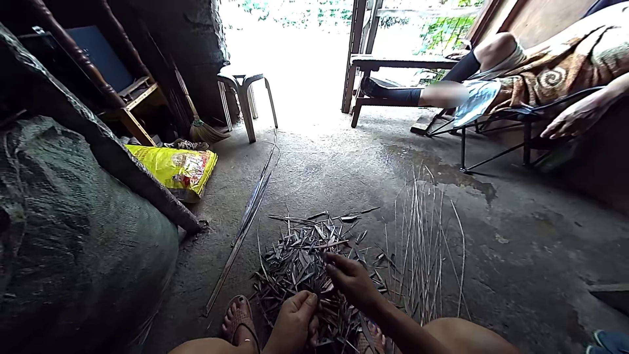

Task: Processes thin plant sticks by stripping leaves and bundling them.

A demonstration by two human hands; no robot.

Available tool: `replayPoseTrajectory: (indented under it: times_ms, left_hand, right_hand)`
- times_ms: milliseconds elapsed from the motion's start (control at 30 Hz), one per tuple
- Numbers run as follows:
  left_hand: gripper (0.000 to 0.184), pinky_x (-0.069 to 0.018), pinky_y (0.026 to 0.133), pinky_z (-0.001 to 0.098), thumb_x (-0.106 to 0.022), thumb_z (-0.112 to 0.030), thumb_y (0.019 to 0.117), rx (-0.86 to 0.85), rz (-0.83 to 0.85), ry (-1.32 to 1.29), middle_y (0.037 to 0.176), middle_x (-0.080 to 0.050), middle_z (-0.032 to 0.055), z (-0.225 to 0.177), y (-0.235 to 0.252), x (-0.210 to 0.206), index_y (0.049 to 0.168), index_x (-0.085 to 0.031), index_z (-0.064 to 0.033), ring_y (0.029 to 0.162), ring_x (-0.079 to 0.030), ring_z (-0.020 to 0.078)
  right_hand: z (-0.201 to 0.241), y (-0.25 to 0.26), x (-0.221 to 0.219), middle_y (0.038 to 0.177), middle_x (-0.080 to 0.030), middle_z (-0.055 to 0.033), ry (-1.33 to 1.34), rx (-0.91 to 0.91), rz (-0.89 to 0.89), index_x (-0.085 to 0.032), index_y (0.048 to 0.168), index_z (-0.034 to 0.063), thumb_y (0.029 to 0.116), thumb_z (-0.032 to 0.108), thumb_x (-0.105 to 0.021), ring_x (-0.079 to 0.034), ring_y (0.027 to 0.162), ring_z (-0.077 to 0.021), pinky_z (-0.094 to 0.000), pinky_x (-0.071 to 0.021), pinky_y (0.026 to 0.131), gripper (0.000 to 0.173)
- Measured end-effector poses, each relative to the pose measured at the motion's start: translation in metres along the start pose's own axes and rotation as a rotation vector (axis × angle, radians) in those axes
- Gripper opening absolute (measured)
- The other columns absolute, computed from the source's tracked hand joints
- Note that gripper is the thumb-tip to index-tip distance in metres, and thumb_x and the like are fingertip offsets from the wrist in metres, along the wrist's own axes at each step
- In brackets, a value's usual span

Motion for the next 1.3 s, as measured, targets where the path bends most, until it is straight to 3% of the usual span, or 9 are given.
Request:
replayPoseTrajectory:
  times_ms: [167, 300, 400, 533, 667, 900, 1000, 1167, 1300]
  left_hand:
    - [0.035, -0.0355, 0.041, 0.0151, -0.029, -0.014, 0.1135, 0.034, -0.003, -0.083, 0.052, -0.041, -0.0051, 0.004, -0.003, 0.002, 0.092, -0.055, -0.0036, 0.040, -0.038, 0.0018]
    - [0.039, -0.0323, 0.039, 0.0138, -0.025, -0.019, 0.1143, 0.081, 0.018, -0.176, 0.052, -0.039, -0.0062, 0.001, -0.002, 0.004, 0.093, -0.054, -0.0055, 0.039, -0.035, 0.0007]
    - [0.039, -0.0316, 0.039, 0.0134, -0.024, -0.018, 0.1143, 0.093, 0.051, -0.196, 0.052, -0.039, -0.0062, 0.002, -0.003, -0.001, 0.092, -0.054, -0.0059, 0.039, -0.035, 0.0001]
    - [0.039, -0.0310, 0.038, 0.0136, -0.024, -0.019, 0.1144, 0.106, 0.051, -0.192, 0.051, -0.038, -0.0066, 0.004, -0.001, -0.001, 0.092, -0.053, -0.0069, 0.038, -0.034, 0.0002]
    - [0.038, -0.0314, 0.039, 0.0127, -0.025, -0.017, 0.1140, 0.105, 0.085, -0.181, 0.052, -0.039, -0.0069, 0.005, -0.002, -0.006, 0.090, -0.053, -0.0072, 0.039, -0.035, -0.0005]
    - [0.039, -0.0321, 0.039, 0.0127, -0.024, -0.017, 0.1137, 0.128, 0.147, -0.173, 0.053, -0.041, -0.0069, 0.010, -0.005, -0.013, 0.089, -0.053, -0.0077, 0.039, -0.036, -0.0010]
    - [0.038, -0.0325, 0.039, 0.0128, -0.025, -0.018, 0.1139, 0.128, 0.131, -0.156, 0.053, -0.041, -0.0063, 0.008, -0.005, -0.010, 0.090, -0.053, -0.0072, 0.039, -0.036, -0.0003]
    - [0.037, -0.0387, 0.042, 0.0152, -0.029, -0.020, 0.1144, 0.132, 0.058, -0.111, 0.056, -0.046, -0.0027, 0.007, -0.001, -0.004, 0.092, -0.055, -0.0046, 0.042, -0.044, 0.0034]
    - [0.042, -0.0509, 0.048, 0.0206, -0.027, -0.021, 0.1147, 0.136, 0.071, -0.080, 0.059, -0.058, 0.0008, 0.007, -0.004, -0.003, 0.097, -0.059, -0.0016, 0.048, -0.058, 0.0078]
  right_hand:
    - [0.001, 0.004, 0.019, 0.067, -0.052, 0.0035, 0.238, -0.057, -0.055, -0.054, 0.140, -0.0043, 0.1072, 0.010, -0.045, -0.046, 0.050, -0.0040, -0.0216, -0.0426, 0.049, 0.037]
    - [0.011, -0.014, -0.012, 0.074, -0.057, 0.0032, 0.260, -0.014, 0.183, -0.049, 0.145, -0.0024, 0.1037, 0.013, -0.047, -0.052, 0.056, -0.0049, -0.0243, -0.0470, 0.054, 0.044]
    - [0.013, -0.022, -0.030, 0.075, -0.057, 0.0049, 0.226, 0.026, 0.249, -0.053, 0.140, -0.0018, 0.1041, 0.014, -0.048, -0.050, 0.058, -0.0019, -0.0214, -0.0463, 0.057, 0.040]
    - [0.009, -0.017, -0.024, 0.075, -0.059, 0.0031, 0.084, 0.094, 0.141, -0.062, 0.130, -0.0019, 0.1037, 0.016, -0.051, -0.051, 0.060, -0.0016, -0.0212, -0.0471, 0.060, 0.034]
    - [0.006, -0.007, -0.011, 0.082, -0.064, -0.0034, -0.042, 0.090, 0.059, -0.063, 0.131, -0.0010, 0.1049, 0.018, -0.050, -0.056, 0.066, -0.0068, -0.0268, -0.0500, 0.066, 0.035]
    - [0.000, 0.007, 0.016, 0.066, -0.052, 0.0040, 0.273, -0.035, -0.060, -0.058, 0.135, -0.0043, 0.1073, 0.010, -0.044, -0.046, 0.051, -0.0040, -0.0215, -0.0423, 0.049, 0.034]
    - [0.001, 0.001, 0.011, 0.064, -0.053, 0.0041, 0.418, -0.104, -0.014, -0.057, 0.135, -0.0024, 0.1084, 0.011, -0.041, -0.048, 0.048, -0.0045, -0.0212, -0.0435, 0.047, 0.034]
    - [0.005, -0.024, -0.031, 0.069, -0.057, 0.0046, 0.480, -0.182, 0.344, -0.061, 0.129, 0.0024, 0.1036, 0.019, -0.043, -0.053, 0.053, -0.0046, -0.0216, -0.0471, 0.050, 0.035]
    - [0.009, -0.015, -0.020, 0.069, -0.058, 0.0037, 0.514, -0.165, 0.285, -0.061, 0.127, 0.0013, 0.1057, 0.016, -0.041, -0.053, 0.052, -0.0042, -0.0207, -0.0475, 0.049, 0.033]
Point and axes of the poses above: each hand's wrist, its own y-axis towards the middle knuckle, its own x-axis out of the back of the hand, z = x × y, the point moved 8 cm from there along y, towards the middle knuckle
